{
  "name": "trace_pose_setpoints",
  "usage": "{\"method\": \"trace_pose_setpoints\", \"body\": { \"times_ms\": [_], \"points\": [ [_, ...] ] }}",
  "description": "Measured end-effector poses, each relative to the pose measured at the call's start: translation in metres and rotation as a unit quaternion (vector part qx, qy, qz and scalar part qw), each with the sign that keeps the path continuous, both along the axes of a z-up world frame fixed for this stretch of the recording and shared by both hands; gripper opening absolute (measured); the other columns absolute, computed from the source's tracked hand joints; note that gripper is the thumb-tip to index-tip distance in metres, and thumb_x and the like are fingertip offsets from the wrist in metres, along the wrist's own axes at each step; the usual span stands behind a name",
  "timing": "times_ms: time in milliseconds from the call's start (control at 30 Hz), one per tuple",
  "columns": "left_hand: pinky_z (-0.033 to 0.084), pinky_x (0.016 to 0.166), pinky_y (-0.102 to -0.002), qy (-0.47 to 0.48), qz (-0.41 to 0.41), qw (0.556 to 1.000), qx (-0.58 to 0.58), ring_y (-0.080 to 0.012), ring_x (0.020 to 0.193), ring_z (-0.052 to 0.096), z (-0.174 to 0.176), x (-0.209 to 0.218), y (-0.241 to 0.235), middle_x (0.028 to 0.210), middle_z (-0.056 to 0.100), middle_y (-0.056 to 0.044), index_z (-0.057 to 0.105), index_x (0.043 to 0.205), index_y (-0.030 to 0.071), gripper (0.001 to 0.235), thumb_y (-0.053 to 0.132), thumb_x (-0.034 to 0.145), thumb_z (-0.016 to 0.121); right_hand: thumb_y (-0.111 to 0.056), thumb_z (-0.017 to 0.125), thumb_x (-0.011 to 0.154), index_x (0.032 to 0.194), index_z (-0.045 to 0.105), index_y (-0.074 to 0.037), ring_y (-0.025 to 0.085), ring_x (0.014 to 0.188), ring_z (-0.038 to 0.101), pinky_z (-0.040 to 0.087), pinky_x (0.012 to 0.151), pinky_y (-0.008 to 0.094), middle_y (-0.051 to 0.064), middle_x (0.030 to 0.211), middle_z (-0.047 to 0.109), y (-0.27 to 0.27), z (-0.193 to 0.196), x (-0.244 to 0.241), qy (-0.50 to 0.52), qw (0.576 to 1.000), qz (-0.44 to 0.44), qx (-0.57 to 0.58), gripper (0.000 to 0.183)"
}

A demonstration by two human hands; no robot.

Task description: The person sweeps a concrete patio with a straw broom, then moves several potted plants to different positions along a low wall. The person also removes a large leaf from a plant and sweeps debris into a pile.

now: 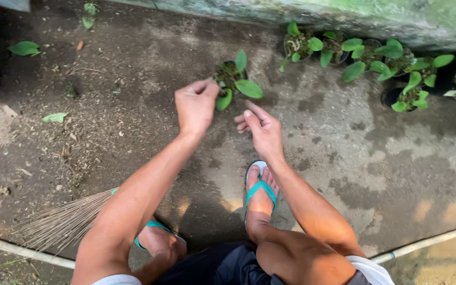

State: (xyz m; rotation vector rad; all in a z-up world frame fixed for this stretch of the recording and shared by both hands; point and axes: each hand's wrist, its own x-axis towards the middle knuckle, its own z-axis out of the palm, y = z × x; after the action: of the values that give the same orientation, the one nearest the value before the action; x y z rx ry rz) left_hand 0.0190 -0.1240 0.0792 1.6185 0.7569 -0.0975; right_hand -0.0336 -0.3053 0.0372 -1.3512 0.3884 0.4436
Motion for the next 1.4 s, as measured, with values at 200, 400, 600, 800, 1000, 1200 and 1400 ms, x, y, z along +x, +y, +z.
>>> {"method": "trace_pose_setpoints", "body": {
  "times_ms": [200, 400, 600, 800, 1000, 1200, 1400],
  "points": [
    [0.056, 0.066, -0.025, -0.004, -0.063, 0.998, 0.004, -0.0058, 0.074, 0.069, -0.014, -0.024, -0.047, 0.085, 0.081, -0.008, 0.079, 0.104, -0.001, 0.027, 0.019, 0.087, 0.071, -0.015, 0.059, 0.106, 0.112, 0.068, 0.006, 0.014, 0.076, 0.07, 0.06, 0.069, 0.03, 0.011, 0.093, 0.074, -0.014, 0.001, -0.009, -0.029, 0.994, -0.107, 0.0, 0.024],
    [0.057, 0.065, -0.029, -0.002, -0.05, 0.999, 0.002, -0.0109, 0.074, 0.072, -0.041, -0.048, -0.064, 0.082, 0.079, -0.01, 0.079, 0.096, -0.003, 0.027, 0.02, 0.086, 0.072, -0.01, 0.062, 0.102, 0.1, 0.071, 0.002, 0.014, 0.067, 0.068, 0.057, 0.064, 0.029, 0.009, 0.083, 0.072, -0.019, -0.013, -0.018, -0.003, 0.99, -0.136, -0.045, 0.015],
    [0.061, 0.068, -0.028, 0.02, -0.029, 0.993, -0.114, -0.0114, 0.073, 0.073, -0.039, -0.049, -0.034, 0.085, 0.077, -0.007, 0.074, 0.113, 0.002, 0.032, 0.027, 0.095, 0.069, -0.01, 0.062, 0.102, 0.091, 0.069, 0.003, 0.015, 0.063, 0.066, 0.052, 0.061, 0.027, 0.01, 0.078, 0.072, -0.007, -0.009, -0.008, 0.004, 0.992, -0.12, -0.05, 0.018],
    [0.053, 0.054, -0.026, -0.067, 0.044, 0.995, 0.064, -0.0083, 0.061, 0.067, -0.066, -0.012, 0.095, 0.072, 0.072, -0.002, 0.073, 0.102, 0.005, 0.021, 0.02, 0.1, 0.059, -0.011, 0.062, 0.102, 0.09, 0.07, 0.004, 0.015, 0.064, 0.066, 0.05, 0.061, 0.026, 0.011, 0.078, 0.072, 0.006, -0.001, 0.004, 0.003, 0.994, -0.087, -0.07, 0.021],
    [0.064, 0.081, -0.036, -0.102, 0.078, 0.853, 0.505, -0.0204, 0.092, 0.073, -0.118, 0.016, 0.304, 0.108, 0.071, -0.011, 0.074, 0.112, 0.008, 0.014, 0.007, 0.101, 0.067, -0.011, 0.061, 0.103, 0.093, 0.07, 0.004, 0.015, 0.066, 0.066, 0.051, 0.063, 0.027, 0.011, 0.08, 0.072, 0.018, 0.003, 0.005, 0.01, 0.996, -0.059, -0.073, 0.02],
    [0.058, 0.082, -0.05, 0.054, -0.169, 0.802, 0.57, -0.0423, 0.097, 0.069, -0.087, 0.02, 0.379, 0.135, 0.06, -0.021, 0.067, 0.132, 0.007, 0.046, -0.006, 0.088, 0.066, -0.009, 0.062, 0.102, 0.094, 0.069, 0.004, 0.016, 0.066, 0.066, 0.052, 0.063, 0.027, 0.011, 0.08, 0.072, 0.017, -0.002, 0.005, 0.023, 0.995, -0.062, -0.069, 0.018],
    [0.057, 0.081, -0.051, 0.097, -0.252, 0.771, 0.577, -0.0437, 0.097, 0.069, -0.089, 0.016, 0.392, 0.138, 0.059, -0.02, 0.067, 0.131, 0.006, 0.05, -0.01, 0.083, 0.065, -0.008, 0.062, 0.102, 0.097, 0.069, 0.004, 0.016, 0.067, 0.066, 0.053, 0.063, 0.029, 0.011, 0.082, 0.072, 0.01, -0.006, 0.009, 0.029, 0.994, -0.07, -0.074, 0.016]
  ]
}}
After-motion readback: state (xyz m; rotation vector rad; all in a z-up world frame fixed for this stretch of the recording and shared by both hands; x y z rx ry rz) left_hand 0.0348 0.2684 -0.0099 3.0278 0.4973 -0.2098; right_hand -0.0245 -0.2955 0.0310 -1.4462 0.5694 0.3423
